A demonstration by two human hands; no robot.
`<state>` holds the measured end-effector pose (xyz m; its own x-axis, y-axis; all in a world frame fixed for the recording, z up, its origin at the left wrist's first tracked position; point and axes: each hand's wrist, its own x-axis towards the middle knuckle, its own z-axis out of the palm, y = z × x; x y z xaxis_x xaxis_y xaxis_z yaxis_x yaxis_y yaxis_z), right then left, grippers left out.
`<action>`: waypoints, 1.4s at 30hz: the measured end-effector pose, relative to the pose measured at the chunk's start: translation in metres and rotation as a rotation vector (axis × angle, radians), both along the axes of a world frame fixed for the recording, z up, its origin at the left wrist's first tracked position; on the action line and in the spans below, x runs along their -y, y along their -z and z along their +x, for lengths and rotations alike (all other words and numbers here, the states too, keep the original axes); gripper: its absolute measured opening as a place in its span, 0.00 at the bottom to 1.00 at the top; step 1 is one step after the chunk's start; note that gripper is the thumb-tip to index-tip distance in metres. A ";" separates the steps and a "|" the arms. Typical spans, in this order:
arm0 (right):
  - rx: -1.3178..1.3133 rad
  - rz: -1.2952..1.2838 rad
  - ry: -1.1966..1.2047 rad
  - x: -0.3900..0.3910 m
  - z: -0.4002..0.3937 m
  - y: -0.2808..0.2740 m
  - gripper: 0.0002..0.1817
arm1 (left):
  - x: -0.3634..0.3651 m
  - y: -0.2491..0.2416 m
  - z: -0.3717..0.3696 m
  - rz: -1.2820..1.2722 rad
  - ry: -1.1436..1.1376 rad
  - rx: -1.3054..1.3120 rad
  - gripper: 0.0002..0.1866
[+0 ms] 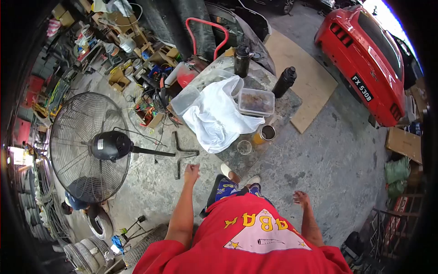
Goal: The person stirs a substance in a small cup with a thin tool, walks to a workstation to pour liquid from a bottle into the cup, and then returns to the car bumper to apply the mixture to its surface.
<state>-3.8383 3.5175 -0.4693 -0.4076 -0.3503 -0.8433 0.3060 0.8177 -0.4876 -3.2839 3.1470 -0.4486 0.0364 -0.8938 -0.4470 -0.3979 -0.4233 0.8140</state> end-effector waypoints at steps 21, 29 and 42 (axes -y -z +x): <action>-0.138 -0.155 -0.294 0.238 -0.007 -0.086 0.20 | 0.058 -0.005 -0.079 0.114 0.000 -0.197 0.19; -0.275 -0.456 -0.363 0.378 -0.022 -0.147 0.24 | 0.022 -0.007 -0.064 0.282 -0.335 -0.333 0.26; 0.114 -0.565 -0.235 0.492 -0.040 -0.113 0.26 | -0.222 0.003 -0.066 0.717 -0.390 0.022 0.14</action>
